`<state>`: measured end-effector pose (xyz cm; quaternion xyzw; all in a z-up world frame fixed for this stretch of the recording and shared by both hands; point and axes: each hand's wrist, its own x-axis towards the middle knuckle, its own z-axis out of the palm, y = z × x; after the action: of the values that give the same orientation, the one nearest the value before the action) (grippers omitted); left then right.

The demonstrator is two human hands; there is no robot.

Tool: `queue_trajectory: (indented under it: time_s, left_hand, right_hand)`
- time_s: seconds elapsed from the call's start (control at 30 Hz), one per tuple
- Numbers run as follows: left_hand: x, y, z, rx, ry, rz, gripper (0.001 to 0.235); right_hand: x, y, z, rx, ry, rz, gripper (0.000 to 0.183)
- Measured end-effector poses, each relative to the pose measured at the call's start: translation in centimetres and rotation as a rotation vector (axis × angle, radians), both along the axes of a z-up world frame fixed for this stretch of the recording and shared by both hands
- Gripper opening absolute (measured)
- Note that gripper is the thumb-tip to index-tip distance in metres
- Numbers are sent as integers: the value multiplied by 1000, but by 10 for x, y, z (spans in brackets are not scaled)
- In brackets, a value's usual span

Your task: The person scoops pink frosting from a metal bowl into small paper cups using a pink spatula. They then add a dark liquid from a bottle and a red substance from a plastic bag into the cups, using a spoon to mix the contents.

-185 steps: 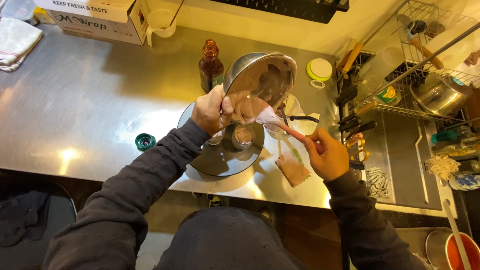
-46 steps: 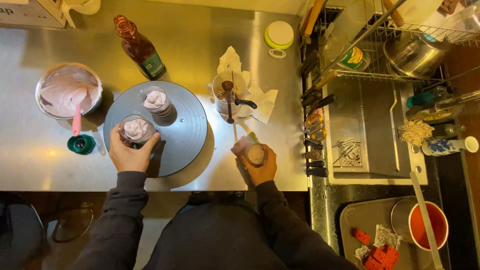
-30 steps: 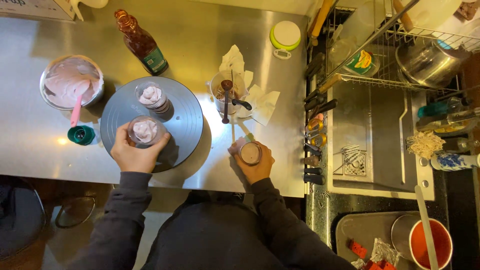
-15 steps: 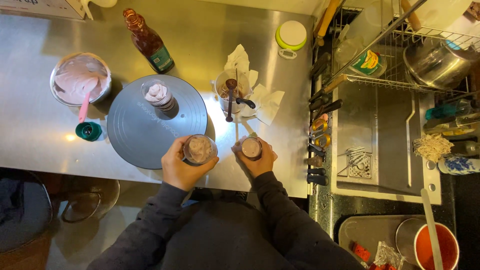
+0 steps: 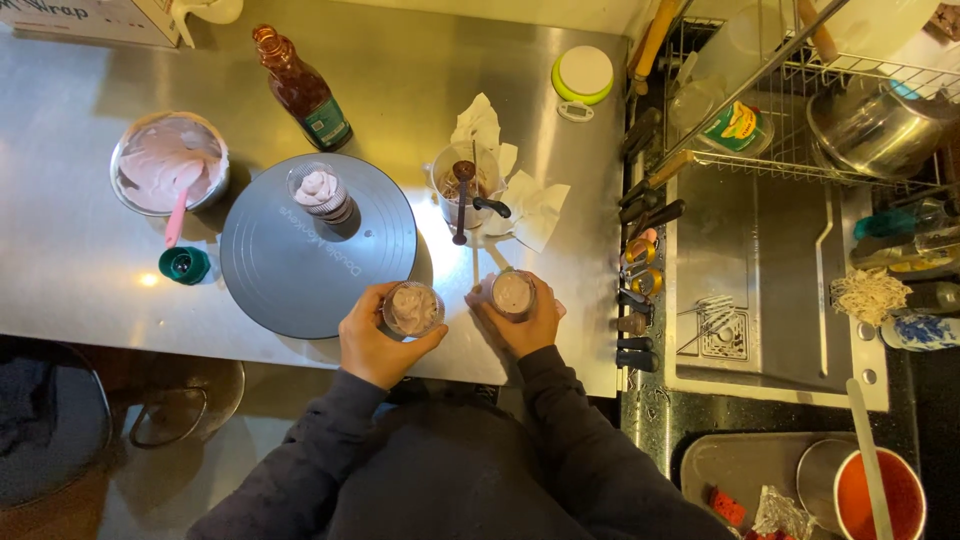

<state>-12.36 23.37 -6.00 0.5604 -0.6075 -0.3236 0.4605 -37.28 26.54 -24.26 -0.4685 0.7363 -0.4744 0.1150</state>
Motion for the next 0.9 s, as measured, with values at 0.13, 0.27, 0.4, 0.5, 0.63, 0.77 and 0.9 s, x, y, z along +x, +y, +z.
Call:
queue_trajectory:
  time_s: [0.13, 0.27, 0.4, 0.5, 0.63, 0.77, 0.9]
  left_hand:
    - [-3, 5, -2, 25, -14, -1, 69]
    - [-3, 7, -4, 59, -13, 0, 71]
    - [-4, 8, -3, 55, -29, 9, 70]
    - [-2, 9, -6, 63, -38, 9, 70]
    - [0, 10, -6, 65, -22, -4, 68]
    - [1, 10, -4, 47, -17, 0, 67]
    - [3, 12, -1, 17, -16, 8, 64]
  right_hand:
    - [-5, 0, -13, -1, 38, 35, 102]
    - [4, -3, -14, -5, -27, 78, 89]
    - [4, 2, 24, -50, -31, 70, 85]
    - [-2, -1, 9, 20, -31, 91, 97]
    - [-17, -19, -37, 220, 0, -23, 100]
    - [-19, -15, -23, 160, -29, -18, 96]
    - [-6, -8, -21, 152, -81, 44, 93]
